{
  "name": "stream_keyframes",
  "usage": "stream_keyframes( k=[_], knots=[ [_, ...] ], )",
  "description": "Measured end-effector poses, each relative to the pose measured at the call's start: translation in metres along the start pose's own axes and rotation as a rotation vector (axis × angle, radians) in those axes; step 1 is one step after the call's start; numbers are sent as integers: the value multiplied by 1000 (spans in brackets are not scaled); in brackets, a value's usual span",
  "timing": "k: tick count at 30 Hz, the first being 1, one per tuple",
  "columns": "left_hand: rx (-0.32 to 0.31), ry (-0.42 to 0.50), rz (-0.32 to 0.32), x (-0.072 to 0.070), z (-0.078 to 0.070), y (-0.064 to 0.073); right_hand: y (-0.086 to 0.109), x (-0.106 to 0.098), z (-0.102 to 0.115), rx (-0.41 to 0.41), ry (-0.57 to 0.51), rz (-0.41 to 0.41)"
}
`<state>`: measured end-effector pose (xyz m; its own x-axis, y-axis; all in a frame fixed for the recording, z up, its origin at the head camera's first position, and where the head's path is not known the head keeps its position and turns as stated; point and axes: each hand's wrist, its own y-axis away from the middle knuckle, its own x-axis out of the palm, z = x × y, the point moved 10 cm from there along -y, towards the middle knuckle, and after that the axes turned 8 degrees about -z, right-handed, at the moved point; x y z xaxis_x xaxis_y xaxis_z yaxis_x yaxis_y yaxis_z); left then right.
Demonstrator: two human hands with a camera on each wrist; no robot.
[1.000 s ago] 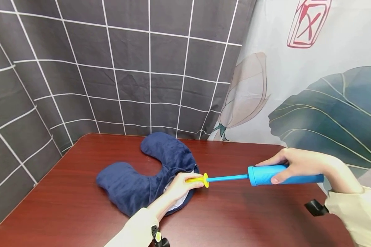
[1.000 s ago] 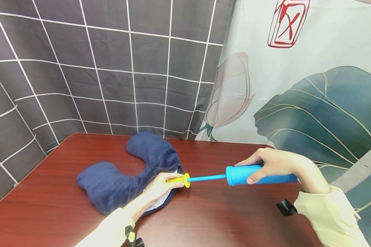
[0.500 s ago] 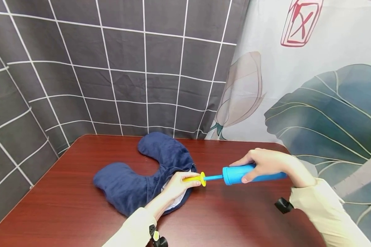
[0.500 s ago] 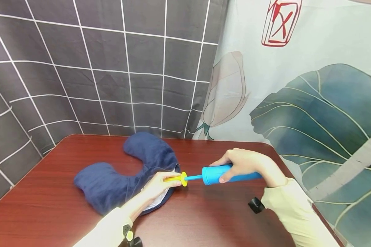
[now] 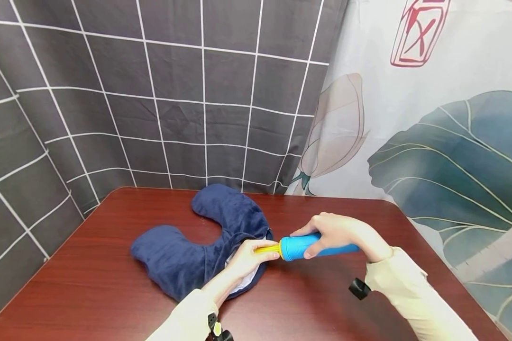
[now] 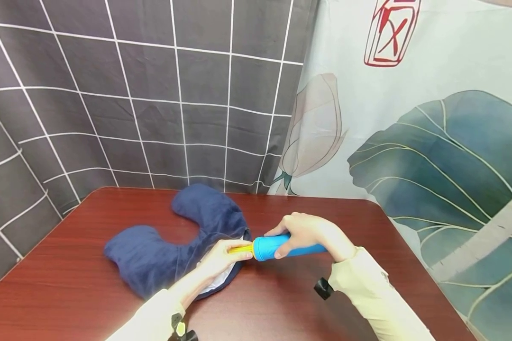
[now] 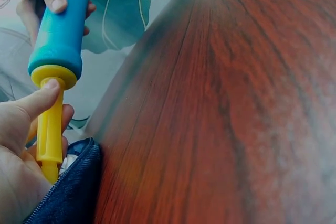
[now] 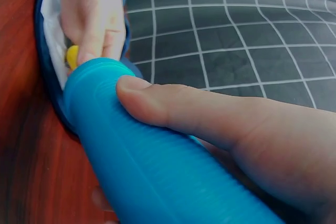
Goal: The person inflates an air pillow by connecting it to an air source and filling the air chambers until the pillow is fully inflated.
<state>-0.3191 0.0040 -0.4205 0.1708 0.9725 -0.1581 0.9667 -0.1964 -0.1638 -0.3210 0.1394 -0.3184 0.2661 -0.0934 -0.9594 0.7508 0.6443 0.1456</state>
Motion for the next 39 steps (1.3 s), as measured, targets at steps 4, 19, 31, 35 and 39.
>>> stream_keyframes(
  k=[4,19,31,35,39],
  knots=[
    [17,-9,-2,-1,-1,1,2,0,1,-11,17,-29],
    [14,22,-22,-2,-2,2,55,-37,-18,-34,44,-70],
    [11,7,-25,-3,-2,2,100,-62,-53,43,31,-112],
    [13,-6,-22,-3,-2,2,111,-64,-63,84,25,-101],
    [24,-23,-23,-2,-2,1,112,-64,-66,86,20,-101]
  ],
)
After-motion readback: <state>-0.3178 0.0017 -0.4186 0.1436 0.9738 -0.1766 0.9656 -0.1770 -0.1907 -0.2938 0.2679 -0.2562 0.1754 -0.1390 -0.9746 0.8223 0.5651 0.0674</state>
